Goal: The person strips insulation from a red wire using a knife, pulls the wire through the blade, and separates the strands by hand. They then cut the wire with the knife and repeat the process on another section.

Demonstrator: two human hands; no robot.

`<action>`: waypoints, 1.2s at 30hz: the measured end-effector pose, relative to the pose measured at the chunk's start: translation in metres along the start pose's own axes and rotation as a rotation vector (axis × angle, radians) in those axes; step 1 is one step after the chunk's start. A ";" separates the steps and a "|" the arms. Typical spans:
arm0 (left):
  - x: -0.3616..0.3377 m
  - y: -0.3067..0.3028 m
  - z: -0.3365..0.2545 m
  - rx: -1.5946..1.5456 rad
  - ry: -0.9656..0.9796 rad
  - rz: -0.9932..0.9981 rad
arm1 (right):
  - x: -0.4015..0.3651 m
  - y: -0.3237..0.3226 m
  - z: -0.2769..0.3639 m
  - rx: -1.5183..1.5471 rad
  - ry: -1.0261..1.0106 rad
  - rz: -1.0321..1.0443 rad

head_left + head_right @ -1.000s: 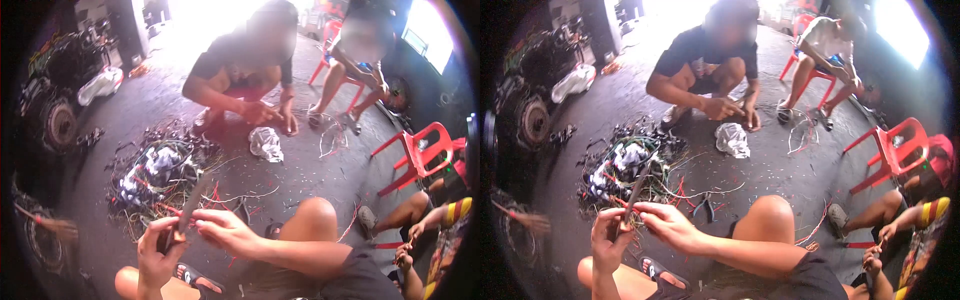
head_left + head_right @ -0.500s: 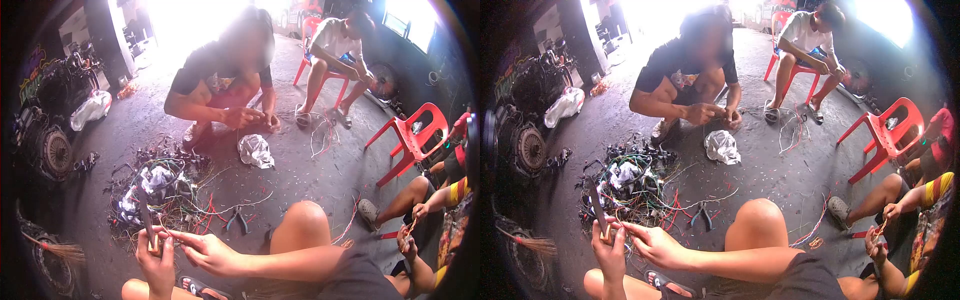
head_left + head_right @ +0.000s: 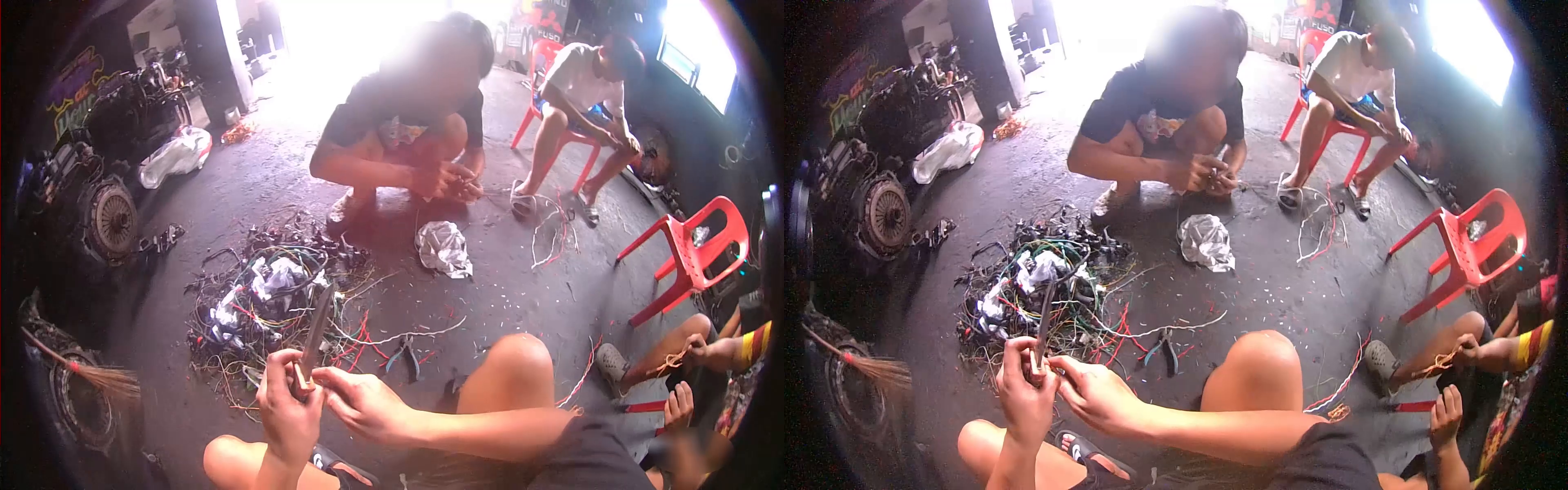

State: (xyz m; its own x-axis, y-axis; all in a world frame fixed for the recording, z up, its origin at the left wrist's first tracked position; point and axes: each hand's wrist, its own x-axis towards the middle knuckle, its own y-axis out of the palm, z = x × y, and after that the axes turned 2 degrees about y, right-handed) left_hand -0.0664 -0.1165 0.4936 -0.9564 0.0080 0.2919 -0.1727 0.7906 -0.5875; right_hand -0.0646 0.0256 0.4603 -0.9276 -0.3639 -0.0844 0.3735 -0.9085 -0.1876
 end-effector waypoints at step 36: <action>-0.002 -0.025 -0.002 0.441 0.231 0.080 | -0.005 -0.002 0.016 0.887 0.076 -0.057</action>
State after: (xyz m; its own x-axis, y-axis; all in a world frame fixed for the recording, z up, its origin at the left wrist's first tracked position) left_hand -0.0598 -0.1348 0.5096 -0.9023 0.2325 0.3631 -0.2319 0.4484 -0.8633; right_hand -0.0606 0.0261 0.4763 -0.9298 -0.3273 -0.1686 0.1535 -0.7608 0.6306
